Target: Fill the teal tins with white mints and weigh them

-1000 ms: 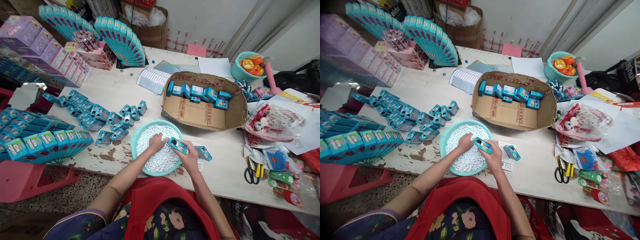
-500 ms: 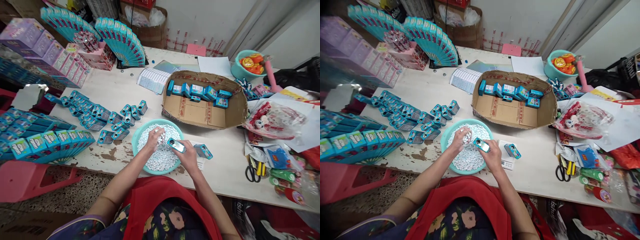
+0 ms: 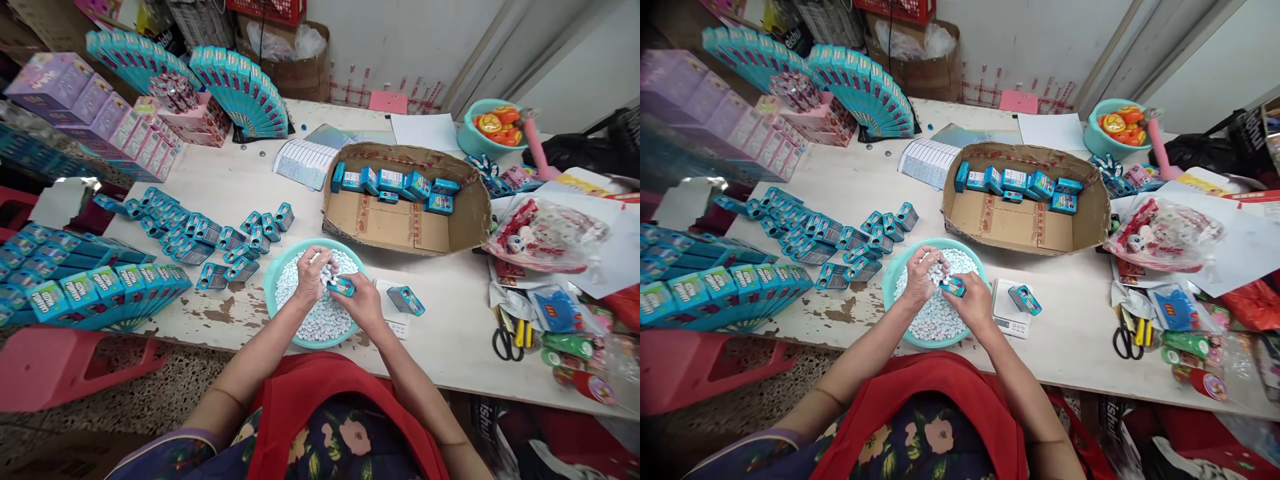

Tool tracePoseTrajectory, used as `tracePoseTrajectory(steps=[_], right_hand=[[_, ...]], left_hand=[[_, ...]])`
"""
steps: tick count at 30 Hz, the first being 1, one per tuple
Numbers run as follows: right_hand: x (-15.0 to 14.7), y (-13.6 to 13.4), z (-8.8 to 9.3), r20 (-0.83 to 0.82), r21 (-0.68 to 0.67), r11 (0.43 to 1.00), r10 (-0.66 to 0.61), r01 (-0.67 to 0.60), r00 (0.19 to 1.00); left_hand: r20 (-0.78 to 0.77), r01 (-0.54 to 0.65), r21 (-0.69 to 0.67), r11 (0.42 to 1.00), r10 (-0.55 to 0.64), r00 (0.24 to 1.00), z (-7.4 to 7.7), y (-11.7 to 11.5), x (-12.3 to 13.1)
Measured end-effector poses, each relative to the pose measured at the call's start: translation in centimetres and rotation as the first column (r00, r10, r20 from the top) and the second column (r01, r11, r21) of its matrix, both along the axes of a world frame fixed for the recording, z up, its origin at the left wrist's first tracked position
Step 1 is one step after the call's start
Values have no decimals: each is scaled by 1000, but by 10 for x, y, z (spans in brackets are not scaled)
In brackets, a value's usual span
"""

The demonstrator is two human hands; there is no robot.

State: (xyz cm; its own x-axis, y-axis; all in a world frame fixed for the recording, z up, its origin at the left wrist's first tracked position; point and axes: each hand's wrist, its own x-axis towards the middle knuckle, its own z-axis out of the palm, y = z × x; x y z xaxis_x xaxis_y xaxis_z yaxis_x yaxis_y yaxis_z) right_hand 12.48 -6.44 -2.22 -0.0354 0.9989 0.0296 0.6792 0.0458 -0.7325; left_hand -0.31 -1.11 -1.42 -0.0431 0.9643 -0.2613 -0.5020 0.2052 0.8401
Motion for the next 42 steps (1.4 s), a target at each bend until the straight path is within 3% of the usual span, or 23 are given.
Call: tracePoseTrajectory(steps=[13, 23, 31, 35, 42], right_hand=[[-3, 8, -5, -108, -51, 998, -39, 34, 993], [-6, 9, -10, -130, -8, 997, -79, 78, 988], [-10, 6, -7, -217, -39, 992, -124, 118, 968], [-11, 2, -5, -276, 1, 991, -130, 135, 952], [-11, 0, -9, -265, -9, 989, -141, 144, 954]], left_hand=[[-50, 27, 65, 998, -24, 998, -2, 4, 2], [-120, -34, 137, 990, 50, 991, -5, 8, 4], [-77, -41, 45, 998, 44, 996, 1, 9, 6], [-94, -60, 78, 995, 68, 993, 4, 8, 7], [-65, -86, 14, 996, 87, 994, 2, 12, 11]])
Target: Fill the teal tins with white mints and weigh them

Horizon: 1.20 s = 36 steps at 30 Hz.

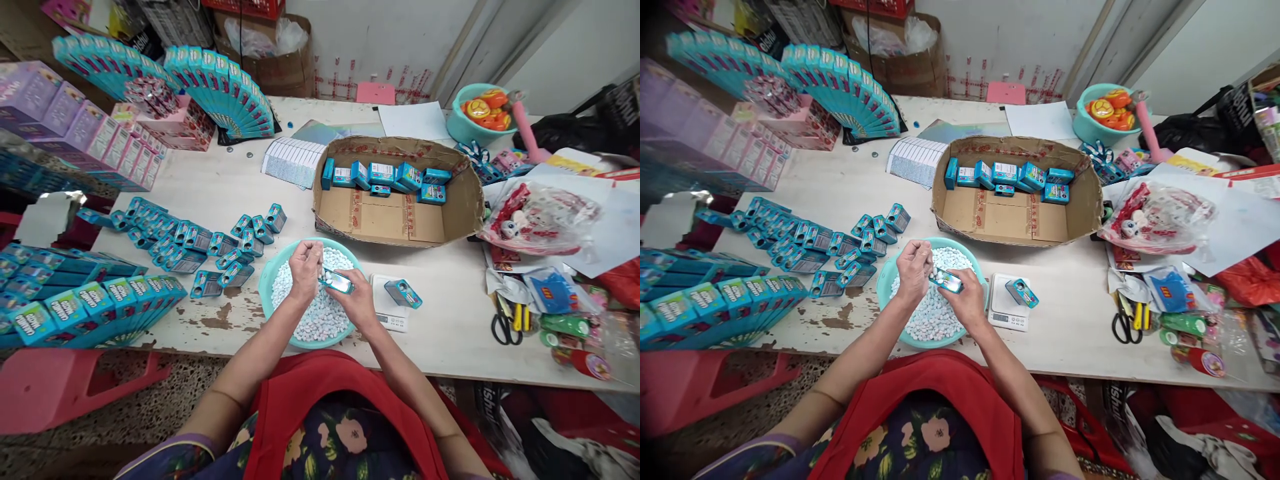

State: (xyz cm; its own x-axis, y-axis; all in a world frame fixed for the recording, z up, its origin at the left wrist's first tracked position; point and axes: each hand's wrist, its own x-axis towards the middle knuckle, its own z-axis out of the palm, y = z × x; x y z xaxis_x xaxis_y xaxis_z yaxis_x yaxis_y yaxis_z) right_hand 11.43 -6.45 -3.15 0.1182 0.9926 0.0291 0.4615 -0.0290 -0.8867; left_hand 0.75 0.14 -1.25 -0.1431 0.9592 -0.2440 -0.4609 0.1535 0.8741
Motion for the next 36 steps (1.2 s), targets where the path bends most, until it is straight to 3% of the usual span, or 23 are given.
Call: tracePoseTrajectory(steps=[6, 10, 12, 15, 18, 21, 23, 26, 29, 31, 34, 36], right_hand=[[7, 0, -1, -15, -31, 999, 40, -40, 999], [21, -4, 3, -74, -20, 1000, -1, -1, 997], [26, -5, 3, -94, -26, 999, -25, 23, 995], [25, -5, 2, -84, -54, 999, 1, -5, 996], [23, -5, 2, -72, -74, 996, 51, -56, 996], [25, -6, 5, -46, -106, 991, 74, -79, 996], [28, -7, 8, 13, -154, 986, 72, -69, 997], [30, -5, 9, 106, -195, 980, 65, -43, 992], [30, -4, 8, 115, -133, 989, 86, -70, 990], [29, -3, 6, 75, -79, 992, 101, -95, 992], [31, -5, 2, -3, -49, 995, 88, -88, 996], [33, -6, 0, -66, -58, 997, 53, -57, 996]], left_hand=[[46, 110, -8, 994, -110, 993, 5, -9, 6], [193, 109, -39, 993, -99, 976, 10, 0, -14], [248, 41, -97, 994, -16, 969, -1, 9, -31], [270, 44, -375, 926, 64, 961, -35, 16, -49], [295, 205, -560, 803, -38, 955, -69, 7, -54], [260, 271, -525, 807, -152, 954, -82, -8, -51], [148, 304, -472, 828, -265, 953, -77, -16, -50], [-125, 355, -347, 868, -418, 900, -56, -21, -47], [-445, 473, -193, 860, -506, 738, -32, -23, -40], [-576, 528, -154, 835, -510, 639, -20, -23, -35], [-607, 551, -146, 822, -514, 606, -13, -22, -32], [-503, 583, -171, 794, -579, 642, -14, -20, -34]])
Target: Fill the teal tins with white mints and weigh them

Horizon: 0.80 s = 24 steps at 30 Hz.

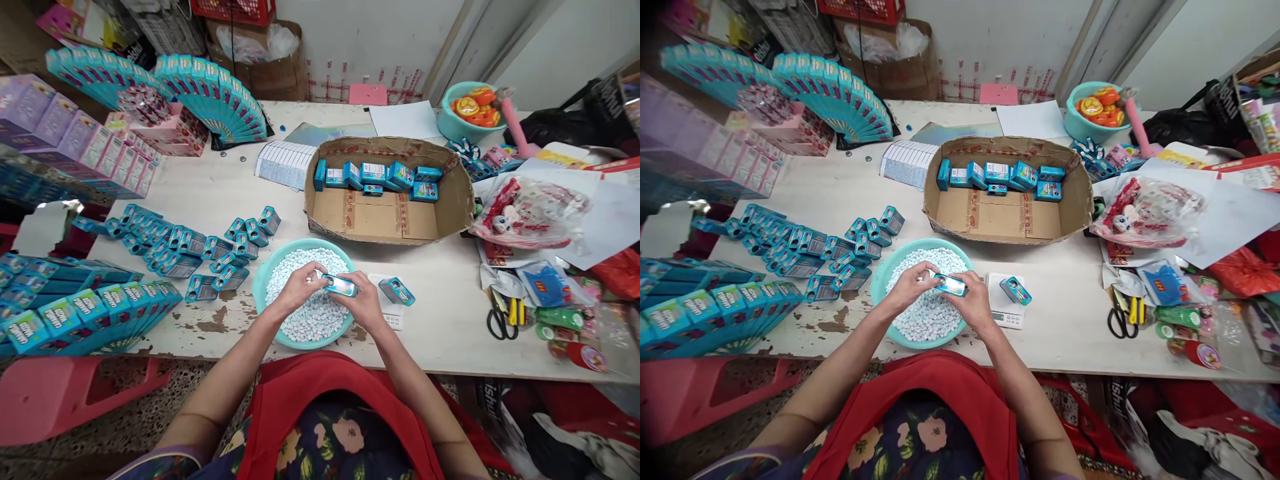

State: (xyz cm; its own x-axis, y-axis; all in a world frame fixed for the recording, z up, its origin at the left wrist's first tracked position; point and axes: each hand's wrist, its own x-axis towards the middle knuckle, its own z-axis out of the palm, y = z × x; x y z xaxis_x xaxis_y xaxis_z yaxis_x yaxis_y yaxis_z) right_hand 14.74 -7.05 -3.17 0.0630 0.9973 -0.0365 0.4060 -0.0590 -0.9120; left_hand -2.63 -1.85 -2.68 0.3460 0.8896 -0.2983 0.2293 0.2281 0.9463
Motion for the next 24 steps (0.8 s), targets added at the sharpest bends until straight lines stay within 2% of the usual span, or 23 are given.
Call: tracePoseTrajectory(steps=[1, 3, 5, 6, 7, 9, 11, 12, 13, 14, 16, 18, 19, 20, 21, 22, 24], right_hand=[[2, -1, -1, -40, -7, 1000, -17, 17, 999], [7, -6, -3, -143, -11, 999, -48, 47, 988], [17, -14, -4, -258, 0, 998, -64, 66, 964], [23, -21, -4, -300, 10, 997, -74, 81, 951], [31, -30, -5, -320, 15, 995, -89, 99, 943], [51, -53, -6, -293, 5, 990, -134, 141, 947], [74, -81, -9, -233, -49, 979, -202, 196, 951], [86, -95, -11, -207, -91, 967, -254, 240, 945], [97, -110, -12, -183, -136, 946, -316, 295, 931], [108, -123, -14, -150, -179, 917, -384, 357, 911], [124, -145, -18, -56, -245, 845, -502, 475, 863], [135, -155, -24, 35, -260, 775, -589, 576, 807], [139, -155, -29, 68, -254, 742, -626, 620, 777], [141, -152, -34, 93, -243, 713, -657, 657, 748], [142, -146, -41, 114, -227, 693, -679, 684, 725], [142, -137, -48, 132, -203, 685, -688, 699, 713], [137, -113, -64, 164, -131, 709, -674, 693, 721]], left_hand=[[75, -2, -87, 996, 8, 997, -3, 1, -2], [224, -37, -276, 960, 101, 969, -11, 4, -8], [266, -105, -389, 915, 220, 938, -21, 8, -11], [238, -139, -399, 906, 248, 939, -25, 10, -11], [185, -165, -374, 913, 248, 951, -29, 12, -7], [56, -147, -221, 964, 163, 985, -36, 15, 10], [-89, 18, 2, 1000, -18, 996, -40, 16, 42], [-187, 147, 106, 983, -126, 974, -41, 14, 63], [-305, 295, 186, 937, -231, 924, -42, 12, 85], [-429, 449, 234, 863, -322, 844, -42, 9, 107], [-646, 711, 257, 654, -431, 630, -43, 3, 148], [-762, 857, 230, 461, -463, 453, -44, 0, 175], [-787, 888, 221, 403, -465, 407, -44, 0, 182], [-798, 898, 222, 379, -458, 391, -44, 2, 183], [-803, 890, 234, 392, -438, 404, -42, 6, 180], [-805, 862, 258, 436, -397, 441, -39, 11, 171], [-805, 747, 320, 583, -248, 539, -28, 21, 141]])
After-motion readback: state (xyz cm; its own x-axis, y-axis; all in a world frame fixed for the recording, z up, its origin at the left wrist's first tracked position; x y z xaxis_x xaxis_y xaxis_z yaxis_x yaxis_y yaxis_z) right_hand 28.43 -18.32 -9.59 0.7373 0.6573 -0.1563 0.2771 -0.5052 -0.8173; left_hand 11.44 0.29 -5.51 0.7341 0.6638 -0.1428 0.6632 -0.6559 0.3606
